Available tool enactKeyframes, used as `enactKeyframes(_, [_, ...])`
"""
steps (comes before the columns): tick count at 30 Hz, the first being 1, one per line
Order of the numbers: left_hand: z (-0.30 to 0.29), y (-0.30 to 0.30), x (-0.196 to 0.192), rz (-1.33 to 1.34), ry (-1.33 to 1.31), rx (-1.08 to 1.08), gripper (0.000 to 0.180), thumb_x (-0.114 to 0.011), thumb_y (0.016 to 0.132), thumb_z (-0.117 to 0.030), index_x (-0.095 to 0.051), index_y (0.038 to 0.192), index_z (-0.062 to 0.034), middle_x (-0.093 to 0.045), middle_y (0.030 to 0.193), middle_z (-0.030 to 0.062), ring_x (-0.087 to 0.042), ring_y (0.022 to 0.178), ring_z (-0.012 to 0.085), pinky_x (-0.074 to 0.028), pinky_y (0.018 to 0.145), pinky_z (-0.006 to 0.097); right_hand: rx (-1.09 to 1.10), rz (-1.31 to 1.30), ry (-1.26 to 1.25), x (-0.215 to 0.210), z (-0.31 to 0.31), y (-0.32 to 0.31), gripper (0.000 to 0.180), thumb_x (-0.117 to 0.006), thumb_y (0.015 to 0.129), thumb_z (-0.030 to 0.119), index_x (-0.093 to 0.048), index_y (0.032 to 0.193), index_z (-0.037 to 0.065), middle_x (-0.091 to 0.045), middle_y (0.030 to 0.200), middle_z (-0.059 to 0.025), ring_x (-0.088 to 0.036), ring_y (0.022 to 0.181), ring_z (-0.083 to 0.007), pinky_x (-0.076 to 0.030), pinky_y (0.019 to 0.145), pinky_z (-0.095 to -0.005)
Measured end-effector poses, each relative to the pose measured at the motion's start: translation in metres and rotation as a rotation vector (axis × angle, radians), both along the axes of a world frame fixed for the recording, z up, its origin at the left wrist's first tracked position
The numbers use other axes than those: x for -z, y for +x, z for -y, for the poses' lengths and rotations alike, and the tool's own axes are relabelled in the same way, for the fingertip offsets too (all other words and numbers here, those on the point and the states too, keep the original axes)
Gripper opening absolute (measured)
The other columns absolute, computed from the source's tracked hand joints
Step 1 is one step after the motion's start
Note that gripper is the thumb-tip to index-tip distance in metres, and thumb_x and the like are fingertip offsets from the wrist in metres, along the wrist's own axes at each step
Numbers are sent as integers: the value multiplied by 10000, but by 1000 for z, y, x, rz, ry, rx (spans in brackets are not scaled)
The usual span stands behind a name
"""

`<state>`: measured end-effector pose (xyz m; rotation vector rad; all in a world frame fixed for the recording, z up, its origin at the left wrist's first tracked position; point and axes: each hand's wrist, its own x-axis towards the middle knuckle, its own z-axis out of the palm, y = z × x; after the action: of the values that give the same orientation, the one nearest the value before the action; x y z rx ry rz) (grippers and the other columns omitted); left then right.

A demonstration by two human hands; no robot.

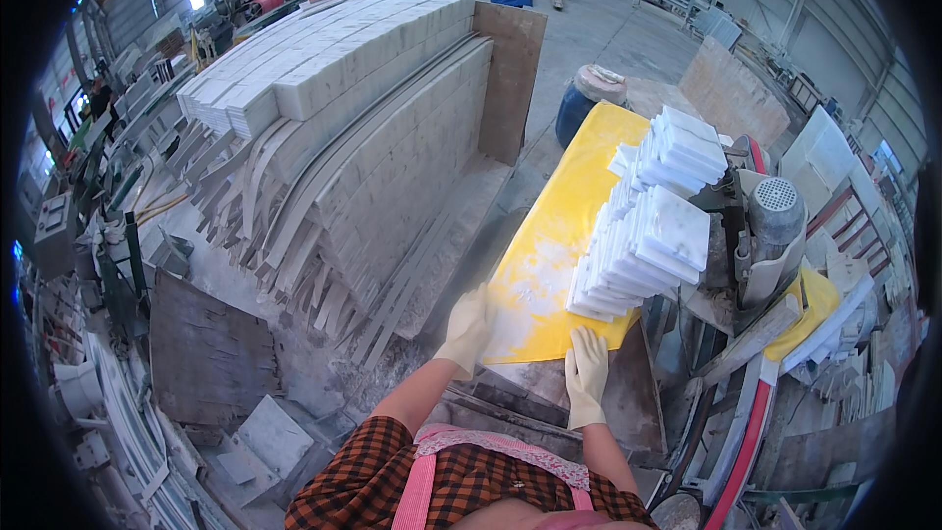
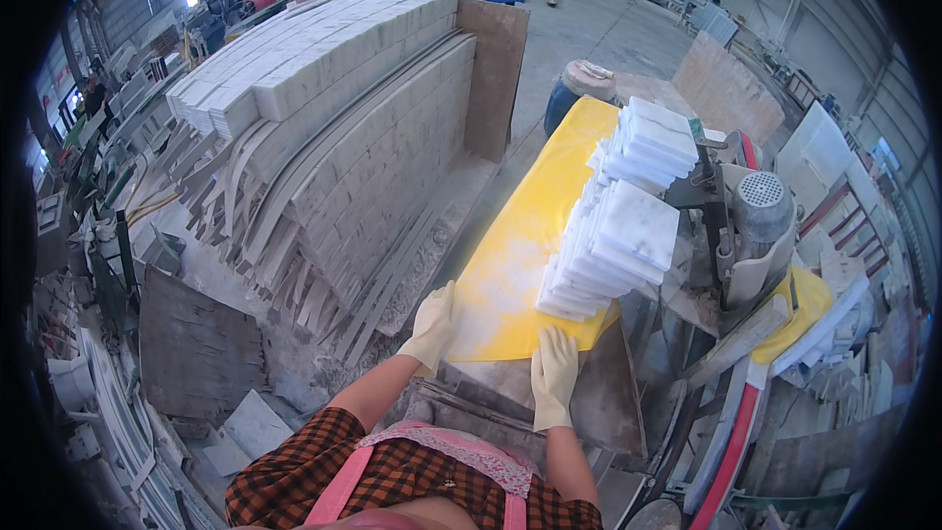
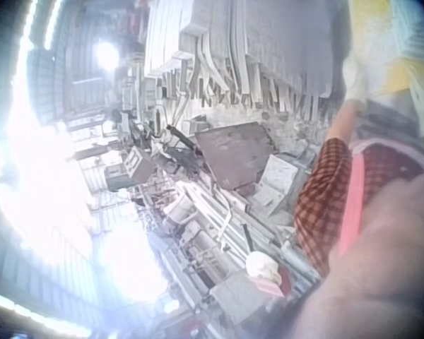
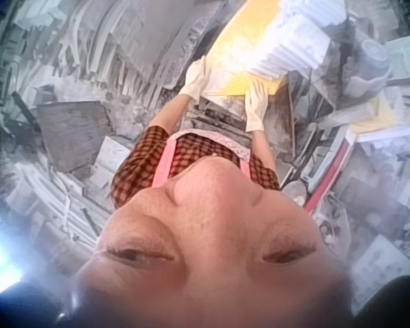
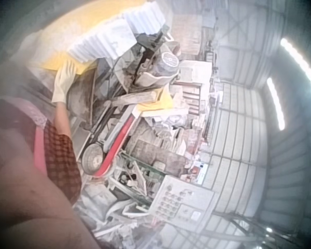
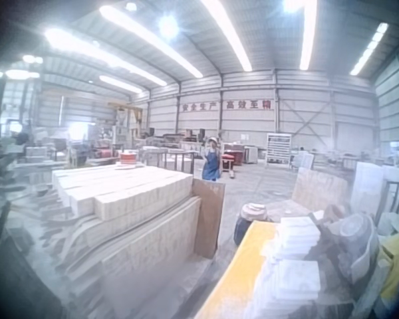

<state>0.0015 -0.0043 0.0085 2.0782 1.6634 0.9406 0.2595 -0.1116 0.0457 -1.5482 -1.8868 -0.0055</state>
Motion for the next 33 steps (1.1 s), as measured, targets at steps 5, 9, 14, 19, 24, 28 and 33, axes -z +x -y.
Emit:
enactKeyframes(5, [0, 0, 2, -12, -24, -9, 469, -545, 986, -252, -574, 1344, 50, -690, 1142, 271, -629, 1089, 437, -485, 967, 520, -9, -13, 3, -2, 0, 0, 366, -605, 925, 101, -643, 1253, -56, -650, 1299, -257, -580, 1259, -429, -370, 1135, -561])
enactKeyframes(9, [-1, 0, 5, -4, -56, -7, 482, -548, 988, -259, -570, 1363, 43, -692, 1161, 271, -629, 1113, 435, -482, 988, 514, -9, 8, 11, -2, 0, 0, 365, -605, 924, 100, -641, 1250, -58, -651, 1295, -257, -581, 1255, -428, -376, 1127, -557])
enactKeyframes(14, [-1, 0, 7, -30, -5, -8, 470, -563, 958, -172, -550, 1363, 68, -684, 1156, 254, -626, 1085, 439, -489, 944, 517, -14, 11, 2, -3, -1, 0, 365, -602, 925, 99, -636, 1252, -60, -651, 1291, -257, -582, 1253, -426, -376, 1127, -556])
enactKeyframes(19, [-1, 0, 1, 0, -17, -6, 454, -553, 965, -177, -557, 1349, 65, -687, 1136, 263, -629, 1076, 441, -488, 940, 521, -18, 9, 12, -3, -1, 0, 355, -596, 931, 97, -639, 1247, -59, -652, 1293, -256, -582, 1256, -422, -374, 1129, -560])
enactKeyframes(24, [1, 1, -8, 10, -76, -7, 437, -540, 978, -184, -568, 1329, 74, -693, 1116, 259, -634, 1054, 447, -492, 924, 528, -12, 7, 9, -4, 0, -1, 349, -593, 940, 103, -640, 1246, -57, -650, 1303, -257, -581, 1263, -421, -370, 1137, -565])
enactKeyframes(28, [1, 0, -11, 11, -71, -4, 437, -543, 982, -197, -575, 1322, 75, -696, 1108, 252, -637, 1048, 446, -494, 922, 526, -17, -3, 5, -4, 0, -2, 349, -591, 946, 109, -641, 1250, -55, -649, 1308, -256, -579, 1269, -420, -368, 1140, -568])
enactKeyframes(33, [5, 0, -15, 32, -13, -8, 452, -546, 984, -213, -576, 1341, 62, -696, 1131, 241, -641, 1067, 429, -496, 933, 514, -19, 0, 0, 1, 1, 1, 364, -594, 939, 107, -641, 1265, -49, -647, 1317, -253, -573, 1279, -419, -360, 1151, -567])
